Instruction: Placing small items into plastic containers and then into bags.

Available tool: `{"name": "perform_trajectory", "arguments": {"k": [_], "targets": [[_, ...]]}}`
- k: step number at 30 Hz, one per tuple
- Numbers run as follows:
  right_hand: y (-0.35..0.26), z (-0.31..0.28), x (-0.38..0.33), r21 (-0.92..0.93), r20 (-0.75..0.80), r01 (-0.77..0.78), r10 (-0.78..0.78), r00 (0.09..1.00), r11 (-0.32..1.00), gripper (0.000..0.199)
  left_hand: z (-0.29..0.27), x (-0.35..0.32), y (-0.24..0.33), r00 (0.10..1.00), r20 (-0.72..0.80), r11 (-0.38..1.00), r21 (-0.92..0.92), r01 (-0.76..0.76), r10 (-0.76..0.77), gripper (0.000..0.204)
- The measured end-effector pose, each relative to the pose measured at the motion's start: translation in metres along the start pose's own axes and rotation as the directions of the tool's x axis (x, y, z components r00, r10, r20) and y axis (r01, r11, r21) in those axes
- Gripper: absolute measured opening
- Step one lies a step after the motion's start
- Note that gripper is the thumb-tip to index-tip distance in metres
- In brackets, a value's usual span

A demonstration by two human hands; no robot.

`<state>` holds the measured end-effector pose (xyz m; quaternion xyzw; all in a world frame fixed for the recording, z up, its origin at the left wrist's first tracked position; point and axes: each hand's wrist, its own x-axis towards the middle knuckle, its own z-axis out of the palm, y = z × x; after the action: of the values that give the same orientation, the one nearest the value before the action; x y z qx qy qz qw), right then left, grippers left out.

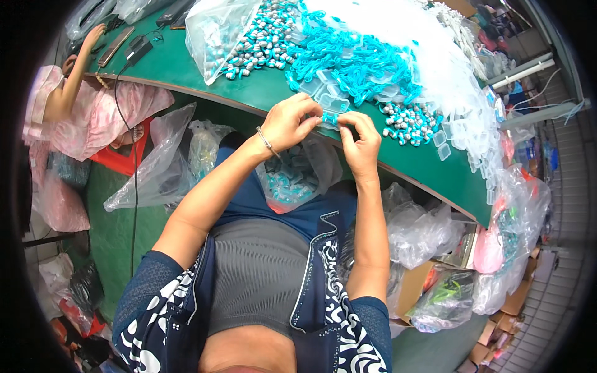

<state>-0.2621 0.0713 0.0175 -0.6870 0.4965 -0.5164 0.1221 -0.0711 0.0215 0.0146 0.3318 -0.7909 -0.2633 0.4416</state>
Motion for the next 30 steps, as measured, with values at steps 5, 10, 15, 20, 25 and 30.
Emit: {"name": "perform_trajectory", "arguments": {"k": [5,10,15,20,25,30], "targets": [[0.004,0.004,-0.002,-0.065,0.013,0.055,-0.055,0.998,0.996,0.020,0.005,0.003,0.000,0.998,0.006,0.995,0.076,-0.062,0.062,0.011],[0.003,0.003,-0.001,-0.151,0.047,0.137,-0.131,0.990,0.979,0.018,0.007,0.004,-0.001,0.994,0.074,0.975,0.199,-0.098,0.085,0.008],[-0.003,0.004,0.002,-0.226,0.028,0.110,-0.107,0.994,0.968,0.016,0.007,0.011,-0.001,0.981,0.126,0.945,0.274,-0.178,0.149,0.007],[-0.004,0.003,0.001,-0.299,0.027,0.132,-0.130,0.991,0.945,0.016,0.004,0.013,0.000,0.985,0.166,0.974,0.213,-0.080,0.044,0.009],[0.004,0.002,0.001,-0.250,0.051,0.095,-0.085,0.995,0.963,0.017,0.006,0.014,0.003,0.991,0.133,0.987,0.160,-0.033,0.012,0.016],[0.007,0.004,-0.003,-0.197,0.022,0.052,-0.049,0.999,0.979,0.017,0.005,0.011,0.004,0.990,0.122,0.982,0.162,-0.096,0.076,0.019]]}}
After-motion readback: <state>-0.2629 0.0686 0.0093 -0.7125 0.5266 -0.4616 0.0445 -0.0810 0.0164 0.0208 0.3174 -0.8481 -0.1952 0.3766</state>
